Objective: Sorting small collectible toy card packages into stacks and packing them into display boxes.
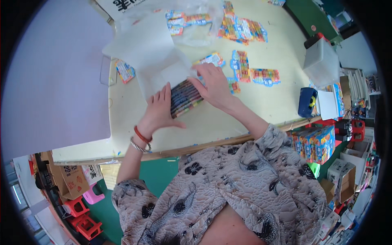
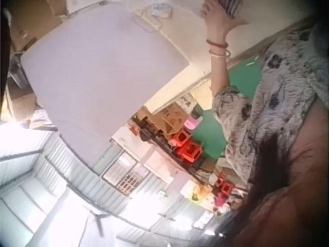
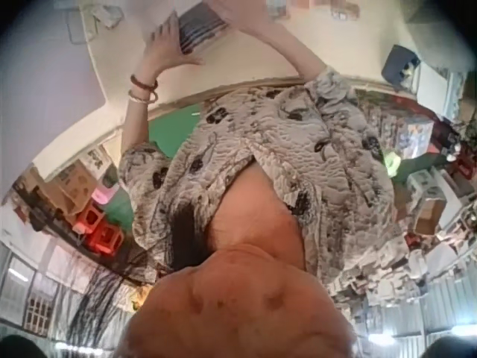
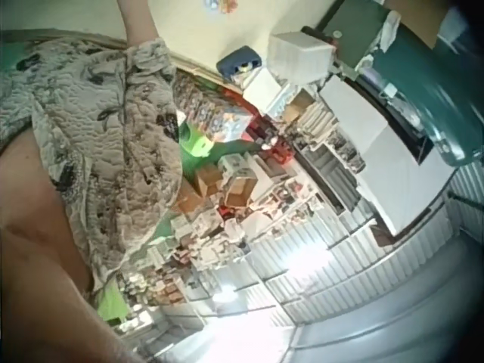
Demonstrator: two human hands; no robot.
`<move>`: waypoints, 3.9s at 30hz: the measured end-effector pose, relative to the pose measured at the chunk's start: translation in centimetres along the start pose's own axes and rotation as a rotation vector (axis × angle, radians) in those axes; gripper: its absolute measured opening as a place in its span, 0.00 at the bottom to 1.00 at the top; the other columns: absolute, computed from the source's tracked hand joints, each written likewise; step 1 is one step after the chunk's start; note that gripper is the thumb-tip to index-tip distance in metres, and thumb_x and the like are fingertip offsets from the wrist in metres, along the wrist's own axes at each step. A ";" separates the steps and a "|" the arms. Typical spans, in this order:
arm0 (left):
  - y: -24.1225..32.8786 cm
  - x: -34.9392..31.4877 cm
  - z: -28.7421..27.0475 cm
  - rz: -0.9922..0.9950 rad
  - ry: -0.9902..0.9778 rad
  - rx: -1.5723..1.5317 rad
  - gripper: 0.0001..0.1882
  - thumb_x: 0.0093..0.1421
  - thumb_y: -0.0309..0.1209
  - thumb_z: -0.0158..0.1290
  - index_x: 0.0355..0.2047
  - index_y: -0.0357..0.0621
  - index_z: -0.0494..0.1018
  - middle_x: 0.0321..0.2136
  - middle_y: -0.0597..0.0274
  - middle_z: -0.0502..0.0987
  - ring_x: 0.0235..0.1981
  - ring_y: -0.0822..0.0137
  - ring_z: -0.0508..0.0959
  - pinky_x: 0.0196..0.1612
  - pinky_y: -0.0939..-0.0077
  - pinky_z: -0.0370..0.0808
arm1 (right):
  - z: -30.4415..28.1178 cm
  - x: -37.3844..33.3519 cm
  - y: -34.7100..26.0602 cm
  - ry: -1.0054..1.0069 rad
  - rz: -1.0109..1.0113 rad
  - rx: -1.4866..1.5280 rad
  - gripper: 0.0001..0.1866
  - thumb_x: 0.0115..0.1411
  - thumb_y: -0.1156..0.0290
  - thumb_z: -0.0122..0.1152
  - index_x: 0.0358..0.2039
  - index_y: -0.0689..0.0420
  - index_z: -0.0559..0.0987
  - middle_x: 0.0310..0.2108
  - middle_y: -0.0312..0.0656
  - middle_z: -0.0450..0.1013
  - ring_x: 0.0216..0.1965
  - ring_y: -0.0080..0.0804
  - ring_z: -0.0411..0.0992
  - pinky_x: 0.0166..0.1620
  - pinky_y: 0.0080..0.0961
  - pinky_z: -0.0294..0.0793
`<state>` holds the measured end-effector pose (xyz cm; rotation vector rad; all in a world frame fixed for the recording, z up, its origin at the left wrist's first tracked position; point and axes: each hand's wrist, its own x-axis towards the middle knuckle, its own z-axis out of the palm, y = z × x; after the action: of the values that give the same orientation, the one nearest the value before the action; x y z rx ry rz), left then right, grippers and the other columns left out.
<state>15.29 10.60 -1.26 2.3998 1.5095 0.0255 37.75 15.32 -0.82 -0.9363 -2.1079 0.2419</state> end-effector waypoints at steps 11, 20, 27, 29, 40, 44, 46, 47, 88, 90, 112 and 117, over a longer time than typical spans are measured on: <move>-0.1 -6.3 1.6 -0.334 0.150 0.046 0.60 0.35 0.38 0.68 0.65 0.38 0.46 0.55 0.48 0.65 0.57 0.50 0.66 0.57 0.57 0.62 | 9.3 2.1 -1.0 -0.489 0.295 0.051 0.29 0.61 0.70 0.46 0.63 0.60 0.58 0.31 0.55 0.76 0.34 0.55 0.75 0.36 0.47 0.74; -1.3 -7.2 -1.0 -0.430 0.001 -0.052 0.74 0.27 0.51 0.72 0.68 0.40 0.38 0.62 0.42 0.58 0.64 0.47 0.58 0.63 0.49 0.53 | 7.1 4.2 1.2 -0.180 0.510 0.559 0.18 0.62 0.59 0.54 0.47 0.57 0.76 0.34 0.46 0.77 0.33 0.39 0.75 0.38 0.33 0.74; -0.1 -4.6 -3.7 -0.341 0.062 -0.031 0.64 0.35 0.44 0.72 0.67 0.43 0.46 0.62 0.44 0.57 0.62 0.46 0.61 0.63 0.46 0.55 | -3.8 1.5 23.1 0.492 0.524 -0.090 0.17 0.57 0.64 0.62 0.45 0.56 0.77 0.39 0.45 0.75 0.41 0.39 0.74 0.44 0.33 0.73; 1.6 -3.1 -4.7 -0.297 0.183 -0.256 0.53 0.39 0.38 0.70 0.64 0.42 0.53 0.60 0.45 0.61 0.59 0.49 0.65 0.60 0.52 0.61 | -6.3 1.5 28.0 0.305 0.542 -0.366 0.20 0.58 0.58 0.61 0.46 0.57 0.77 0.41 0.47 0.74 0.46 0.43 0.71 0.48 0.38 0.71; 11.8 18.3 4.1 -0.031 0.382 -0.501 0.29 0.57 0.34 0.58 0.58 0.43 0.64 0.58 0.49 0.63 0.59 0.46 0.62 0.60 0.54 0.60 | -1.7 13.2 39.6 -0.162 0.617 -0.301 0.32 0.58 0.42 0.53 0.59 0.45 0.69 0.60 0.50 0.60 0.63 0.52 0.56 0.60 0.56 0.56; 11.9 24.9 4.6 -0.007 0.446 -0.464 0.33 0.58 0.33 0.57 0.62 0.43 0.58 0.62 0.43 0.57 0.62 0.44 0.58 0.61 0.53 0.58 | 0.4 15.3 42.6 -0.369 0.617 -0.418 0.35 0.59 0.42 0.49 0.64 0.40 0.60 0.68 0.46 0.47 0.68 0.50 0.45 0.62 0.69 0.44; 11.4 28.5 4.7 0.006 0.506 -0.465 0.34 0.59 0.35 0.56 0.63 0.43 0.56 0.62 0.41 0.55 0.62 0.43 0.58 0.61 0.52 0.58 | 0.8 14.8 43.2 -0.353 0.555 -0.437 0.33 0.60 0.44 0.48 0.64 0.40 0.61 0.68 0.46 0.48 0.68 0.51 0.45 0.62 0.67 0.44; 11.2 30.0 5.2 0.025 0.566 -0.473 0.35 0.59 0.36 0.55 0.64 0.43 0.54 0.63 0.39 0.53 0.63 0.42 0.57 0.62 0.52 0.57 | 0.8 13.9 43.3 -0.339 0.496 -0.463 0.31 0.61 0.46 0.48 0.63 0.40 0.61 0.67 0.46 0.48 0.68 0.51 0.46 0.63 0.66 0.44; 14.1 24.4 8.1 0.064 0.434 -0.472 0.22 0.58 0.32 0.54 0.52 0.44 0.68 0.46 0.55 0.70 0.51 0.55 0.69 0.57 0.53 0.59 | -15.8 -7.7 25.4 -0.513 0.982 -0.595 0.60 0.25 0.47 0.78 0.60 0.55 0.62 0.53 0.45 0.63 0.59 0.40 0.57 0.56 0.45 0.55; 14.8 25.2 8.5 0.113 0.462 -0.497 0.19 0.55 0.30 0.56 0.49 0.45 0.70 0.45 0.56 0.71 0.48 0.56 0.70 0.53 0.57 0.62 | -16.0 -6.4 25.5 -0.549 1.016 -0.563 0.58 0.27 0.46 0.78 0.59 0.53 0.63 0.53 0.44 0.63 0.59 0.40 0.58 0.57 0.44 0.54; 12.5 31.8 9.2 -0.005 0.506 -0.785 0.23 0.54 0.26 0.57 0.51 0.38 0.67 0.48 0.49 0.67 0.51 0.48 0.67 0.54 0.60 0.66 | -19.2 -8.1 27.0 -0.138 1.108 -0.001 0.53 0.33 0.58 0.78 0.59 0.59 0.59 0.43 0.55 0.71 0.49 0.45 0.71 0.53 0.34 0.68; 11.8 33.1 7.9 -0.078 0.511 -0.480 0.26 0.51 0.27 0.59 0.51 0.42 0.67 0.47 0.50 0.66 0.50 0.50 0.66 0.53 0.59 0.66 | -17.2 -7.7 26.8 -0.446 1.214 -0.298 0.56 0.27 0.55 0.78 0.58 0.58 0.61 0.48 0.53 0.69 0.55 0.47 0.65 0.57 0.41 0.62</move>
<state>41.85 33.18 -10.53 2.0228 1.5637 0.9328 68.02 26.61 -6.25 -2.4444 -1.6681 0.8037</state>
